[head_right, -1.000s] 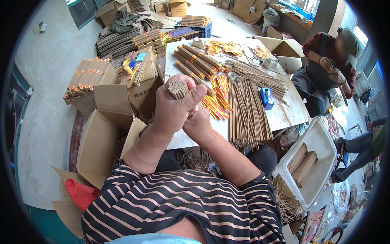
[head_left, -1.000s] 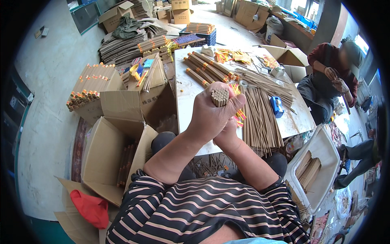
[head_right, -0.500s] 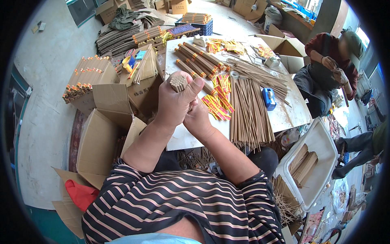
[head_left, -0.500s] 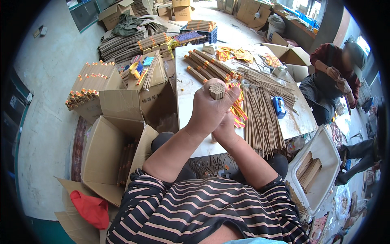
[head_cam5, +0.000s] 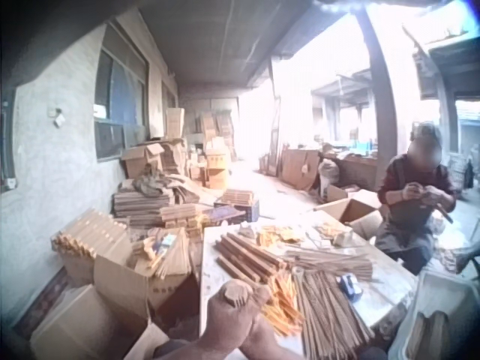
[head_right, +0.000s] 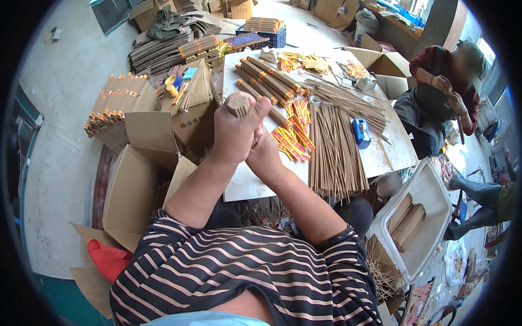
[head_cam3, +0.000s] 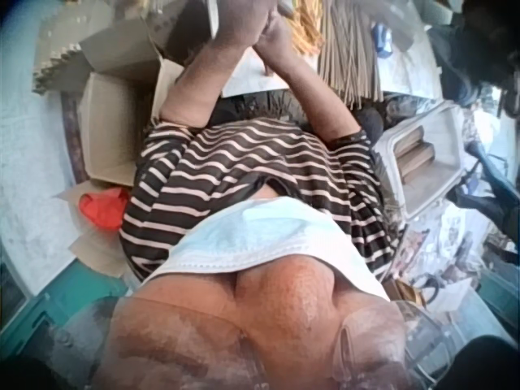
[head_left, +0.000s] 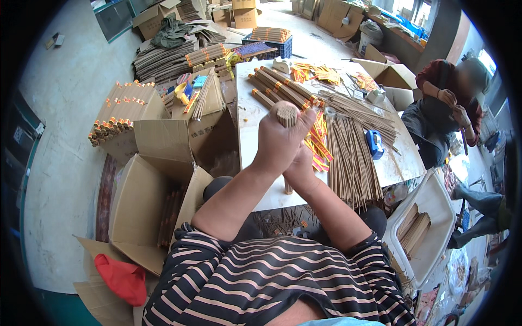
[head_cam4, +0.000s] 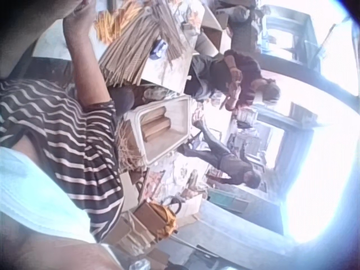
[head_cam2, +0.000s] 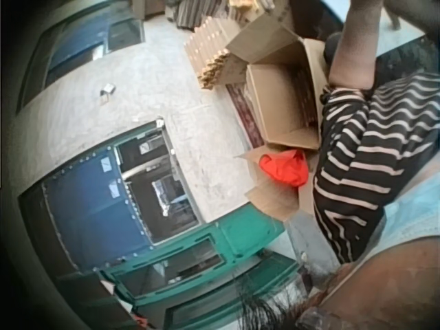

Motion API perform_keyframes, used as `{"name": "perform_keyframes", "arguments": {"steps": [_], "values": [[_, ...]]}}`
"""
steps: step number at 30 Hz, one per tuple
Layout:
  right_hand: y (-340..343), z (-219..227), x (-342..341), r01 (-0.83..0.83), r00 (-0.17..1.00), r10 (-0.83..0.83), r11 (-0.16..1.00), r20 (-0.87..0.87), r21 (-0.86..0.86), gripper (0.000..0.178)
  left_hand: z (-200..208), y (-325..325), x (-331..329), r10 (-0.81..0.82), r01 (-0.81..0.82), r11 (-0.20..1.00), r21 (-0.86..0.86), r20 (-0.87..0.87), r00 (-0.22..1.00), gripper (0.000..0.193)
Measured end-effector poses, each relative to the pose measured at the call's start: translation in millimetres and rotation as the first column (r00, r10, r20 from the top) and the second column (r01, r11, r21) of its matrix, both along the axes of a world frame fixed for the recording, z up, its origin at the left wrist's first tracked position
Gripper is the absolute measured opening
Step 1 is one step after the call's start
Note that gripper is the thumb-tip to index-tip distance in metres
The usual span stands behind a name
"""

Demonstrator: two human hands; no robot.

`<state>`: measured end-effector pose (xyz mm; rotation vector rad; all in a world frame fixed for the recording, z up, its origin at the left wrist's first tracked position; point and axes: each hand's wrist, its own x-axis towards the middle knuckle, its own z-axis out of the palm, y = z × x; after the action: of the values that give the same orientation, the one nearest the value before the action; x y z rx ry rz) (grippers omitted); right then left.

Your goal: The person gathers bundles of thin wooden sticks, aligns them, wraps a small red and yellow paper label around each bundle, and secures it with a blue tape dispenser. Finished bundles are placed into a cardboard box.

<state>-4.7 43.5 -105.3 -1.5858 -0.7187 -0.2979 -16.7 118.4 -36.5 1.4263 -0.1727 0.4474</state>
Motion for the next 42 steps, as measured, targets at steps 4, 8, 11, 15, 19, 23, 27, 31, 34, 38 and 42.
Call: {"name": "perform_keyframes", "arguments": {"steps": [4, 8, 11, 15, 19, 23, 27, 31, 34, 38, 42], "values": [[-3.3, -8.0, 1.0, 0.032, 0.999, -0.031, 0.993, 0.014, -0.115, 0.033, -0.2, -1.7, -10.7, 0.015, -0.022, 0.997, 0.079, 0.096, 0.995, 0.027], [-2.0, -14.1, 1.0, 0.044, 0.999, -0.043, 0.998, 0.016, -0.048, 0.027, -5.1, 0.2, -8.5, -0.045, 0.044, 0.995, 0.089, 0.008, 0.999, 0.027], [-3.1, -16.1, -1.5, 0.073, 0.997, -0.07, 0.996, 0.044, -0.056, 0.027, -8.1, -1.7, -12.2, -0.032, 0.028, 0.995, 0.1, 0.036, 0.999, 0.027], [-8.4, 5.2, -13.5, -0.06, 0.99, 0.04, 0.986, -0.132, -0.154, 0.035, 0.4, -3.0, -23.1, 0.062, -0.085, 0.986, 0.145, 0.159, 0.985, 0.026], [-36.7, 12.9, -26.1, -0.151, 0.988, 0.149, 0.984, -0.032, -0.097, 0.056, 22.0, -0.5, -36.8, 0.081, -0.23, 0.908, 0.351, 0.391, 0.917, 0.033], [-73.3, 55.9, -57.6, -0.098, 0.994, 0.105, 0.967, -0.019, 0.236, 0.042, 10.1, 5.3, -48.5, 0.088, -0.375, 0.69, 0.619, 0.442, 0.892, 0.066], [-77.1, 67.6, -69.6, 0.216, 0.948, -0.192, 0.974, 0.253, -0.071, 0.041, 0.0, -5.0, -58.3, -0.016, -0.411, 0.488, 0.77, 0.478, 0.878, 0.078], [-74.1, 60.3, -68.7, 0.406, 0.834, -0.293, 0.9, 0.468, -0.16, 0.021, -17.3, -17.8, -64.9, -0.081, -0.236, 0.522, 0.82, 0.323, 0.943, 0.076], [-78.4, 50.4, -70.9, 0.432, 0.821, -0.317, 0.889, 0.474, -0.155, 0.015, -22.2, -21.0, -71.4, -0.13, -0.001, 0.556, 0.831, 0.088, 0.988, 0.073], [-88.6, 44.4, -72.6, 0.451, 0.867, -0.378, 0.873, 0.323, -0.188, 0.017, -34.7, -17.5, -79.9, -0.21, 0.228, 0.579, 0.783, -0.127, 0.969, 0.037], [-89.4, 41.3, -72.6, 0.392, 0.902, -0.327, 0.894, 0.281, -0.217, 0.023, -63.1, -15.8, -71.9, -0.315, 0.343, 0.694, 0.633, -0.162, 0.935, 0.03]]}}
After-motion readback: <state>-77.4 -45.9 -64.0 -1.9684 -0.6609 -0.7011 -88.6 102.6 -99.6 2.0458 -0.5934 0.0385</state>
